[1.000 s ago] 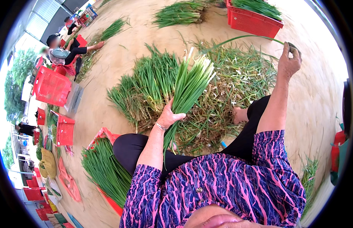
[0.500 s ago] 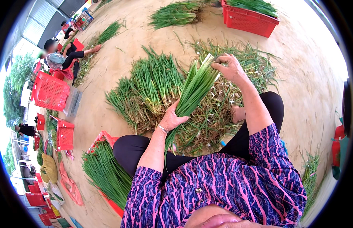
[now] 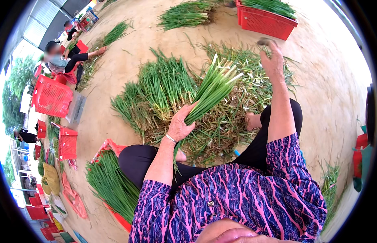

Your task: The person sorts bunches of green onions by hand, stripping off outer leaves and roots, and places the cleaned bunches into a red plastic crate.

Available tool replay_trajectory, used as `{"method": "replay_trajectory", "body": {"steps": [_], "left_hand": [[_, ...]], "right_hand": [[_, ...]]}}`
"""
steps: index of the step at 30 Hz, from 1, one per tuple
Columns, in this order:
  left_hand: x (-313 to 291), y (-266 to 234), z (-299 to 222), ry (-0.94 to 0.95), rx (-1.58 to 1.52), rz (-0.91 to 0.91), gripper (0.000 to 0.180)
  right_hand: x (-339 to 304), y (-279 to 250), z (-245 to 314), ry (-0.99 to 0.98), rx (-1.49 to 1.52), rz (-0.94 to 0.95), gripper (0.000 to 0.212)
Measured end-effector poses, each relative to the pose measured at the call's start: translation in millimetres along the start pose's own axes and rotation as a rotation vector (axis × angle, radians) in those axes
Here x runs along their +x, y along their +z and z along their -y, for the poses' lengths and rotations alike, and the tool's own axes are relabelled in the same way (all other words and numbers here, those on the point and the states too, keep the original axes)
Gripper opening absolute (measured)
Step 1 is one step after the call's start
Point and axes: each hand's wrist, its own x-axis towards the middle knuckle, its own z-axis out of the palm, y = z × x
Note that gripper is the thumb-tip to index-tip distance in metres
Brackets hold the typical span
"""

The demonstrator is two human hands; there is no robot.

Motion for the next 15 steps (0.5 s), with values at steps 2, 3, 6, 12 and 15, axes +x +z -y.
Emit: {"method": "replay_trajectory", "body": {"steps": [2, 3, 6, 12, 15], "left_hand": [[0, -1, -6, 0.002, 0.091, 0.006, 0.082], [1, -2, -9, 0.002, 0.140, 0.010, 0.083], [3, -2, -17, 0.025, 0.235, 0.026, 0.086], [3, -6, -22, 0.021, 0.312, 0.032, 0.087], [7, -8, -22, 0.035, 0.356, -0.005, 0.087]], "right_hand": [[-4, 3, 12, -0.183, -0.002, 0.329, 0.012], [-8, 7, 18, -0.193, -0.015, 0.389, 0.014], [-24, 17, 32, -0.201, -0.122, 0.510, 0.021], [-18, 26, 20, -0.027, -0.003, 0.384, 0.026], [-8, 5, 13, 0.145, -0.037, 0.117, 0.029]]}}
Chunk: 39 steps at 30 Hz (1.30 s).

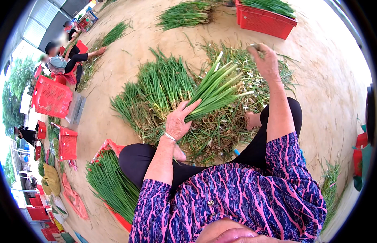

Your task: The person sorts bunches of green onions by hand, stripping off outer leaves and roots, and places the cleaned bunches into a red plastic crate.

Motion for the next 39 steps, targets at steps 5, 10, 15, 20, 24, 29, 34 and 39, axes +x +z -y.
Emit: {"method": "replay_trajectory", "body": {"steps": [5, 10, 15, 20, 24, 29, 34, 39], "left_hand": [[-3, -10, 5, -0.124, 0.183, -0.045, 0.092], [3, -12, 9, -0.201, 0.268, -0.115, 0.091], [8, -9, 15, -0.224, 0.284, -0.110, 0.092], [14, -5, 5, -0.171, 0.230, -0.066, 0.097], [14, -3, 6, -0.127, 0.136, -0.062, 0.093], [14, 0, 13, -0.161, 0.079, 0.000, 0.095], [9, 5, 31, -0.178, 0.079, -0.056, 0.097], [13, 5, 33, -0.250, 0.063, -0.172, 0.096]], "right_hand": [[3, -29, 5, 0.171, -0.545, 0.017, 0.028], [-5, -10, 4, -0.230, -0.379, -0.021, 0.020], [-33, 32, 73, -0.642, -0.075, 0.189, 0.025], [-49, 57, 67, -0.717, -0.163, 0.305, 0.016], [-46, 58, 61, -0.779, -0.140, 0.279, 0.014], [-38, 49, 62, -0.737, 0.004, 0.240, 0.010], [-21, 27, 46, -0.085, 0.595, 0.073, 0.007], [8, -21, -18, 0.102, 0.532, -0.212, 0.021]]}}
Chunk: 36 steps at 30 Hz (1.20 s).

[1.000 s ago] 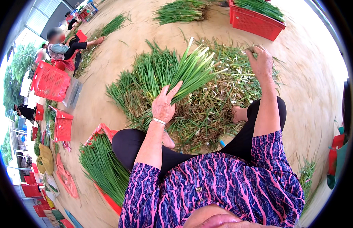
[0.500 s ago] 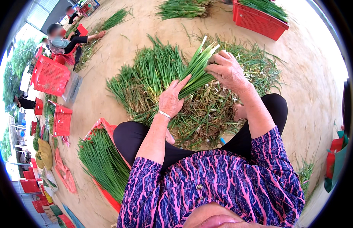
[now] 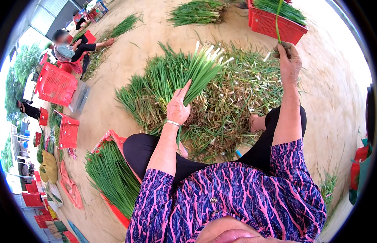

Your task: The person sorts bunches of green onions by hand, stripping off outer leaves and roots, and places the cleaned bunches into a red plastic crate.

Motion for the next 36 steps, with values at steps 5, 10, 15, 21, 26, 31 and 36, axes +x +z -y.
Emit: {"method": "replay_trajectory", "body": {"steps": [5, 10, 15, 21, 26, 31, 36], "left_hand": [[1, -6, -2, -0.041, 0.095, -0.137, 0.100], [8, 6, -44, 0.003, 0.226, -0.155, 0.102], [-4, 32, -62, 0.251, 0.277, -0.216, 0.097], [4, 19, -38, 0.061, -0.291, 0.179, 0.130], [-5, 29, -9, -0.292, -1.212, 0.359, 0.124], [-20, 33, -35, -0.373, -1.619, 0.540, 0.091], [-24, 34, -15, -0.344, -1.633, 0.704, 0.070]], "right_hand": [[-38, 30, -15, 0.124, -1.187, 0.519, 0.082], [-127, 102, -27, 0.822, 0.095, 0.997, 0.131], [-155, 145, -33, 0.956, 0.941, 0.503, 0.043], [-149, 127, -44, 1.009, 0.855, 0.403, 0.032], [-152, 123, -10, 0.987, 0.810, 0.663, 0.036], [-129, 109, 20, 0.582, 0.271, 1.020, 0.048], [-113, 109, 14, 0.306, -0.036, 1.245, 0.082]]}}
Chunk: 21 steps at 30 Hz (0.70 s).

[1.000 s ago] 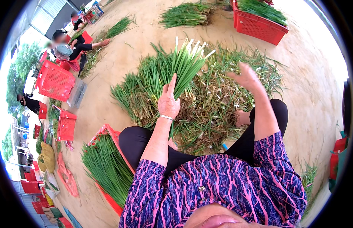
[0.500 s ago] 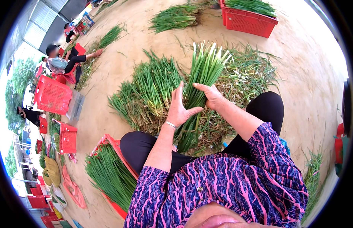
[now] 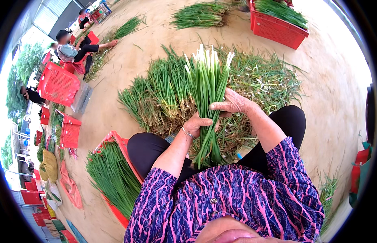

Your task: The person sorts bunches of green onions by hand, stripping off outer leaves and roots, and places the cleaned bunches into a red plastic crate.

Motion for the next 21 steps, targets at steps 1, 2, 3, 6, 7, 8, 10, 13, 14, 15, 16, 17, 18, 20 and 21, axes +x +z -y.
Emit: {"method": "replay_trajectory", "body": {"steps": [1, 2, 3, 6, 7, 8, 10, 13, 14, 15, 16, 17, 18, 20, 21], "left_hand": [[0, 8, -1, 0.031, -0.013, -0.008, 0.066], [2, 7, 1, 0.029, 0.008, -0.031, 0.062], [1, 5, 2, 0.032, 0.031, -0.056, 0.059], [-5, 0, -1, 0.034, 0.117, -0.155, 0.048], [-3, 0, 0, 0.032, 0.138, -0.175, 0.044], [-2, 1, 0, 0.044, 0.152, -0.191, 0.043], [2, 1, 3, 0.065, 0.181, -0.231, 0.041], [3, -3, 10, 0.045, 0.195, -0.285, 0.041], [6, -2, 13, 0.027, 0.209, -0.284, 0.042], [7, -3, 14, 0.011, 0.227, -0.284, 0.042], [8, -3, 16, -0.008, 0.264, -0.283, 0.040], [9, -4, 18, -0.025, 0.277, -0.275, 0.039], [8, -5, 19, -0.039, 0.292, -0.272, 0.038], [7, -8, 21, -0.062, 0.301, -0.260, 0.037], [7, -8, 21, -0.069, 0.292, -0.253, 0.037]], "right_hand": [[-1, -6, -2, 0.008, -0.067, 0.042, 0.084], [-2, -14, -5, 0.017, -0.134, 0.084, 0.086], [-4, -19, -5, 0.021, -0.203, 0.131, 0.088], [-10, -43, 9, 0.306, -0.442, 0.065, 0.070], [-17, -53, 16, 0.379, -0.468, 0.017, 0.058], [-18, -61, 11, 0.335, -0.618, -0.143, 0.047], [-17, -65, 17, 0.154, -0.834, -0.489, 0.022], [-14, -42, 51, -0.188, -0.441, -0.739, 0.018], [-14, -34, 58, -0.290, -0.392, -0.731, 0.011], [-13, -28, 64, -0.254, -0.288, -0.668, 0.013], [-7, -26, 62, -0.311, -0.386, -0.662, 0.015], [-2, -25, 56, -0.366, -0.485, -0.654, 0.017], [2, -23, 53, -0.335, -0.694, -0.672, 0.024], [5, -19, 48, -0.347, -0.982, -0.770, 0.037], [4, -15, 52, -0.295, -1.094, -0.813, 0.040]]}}
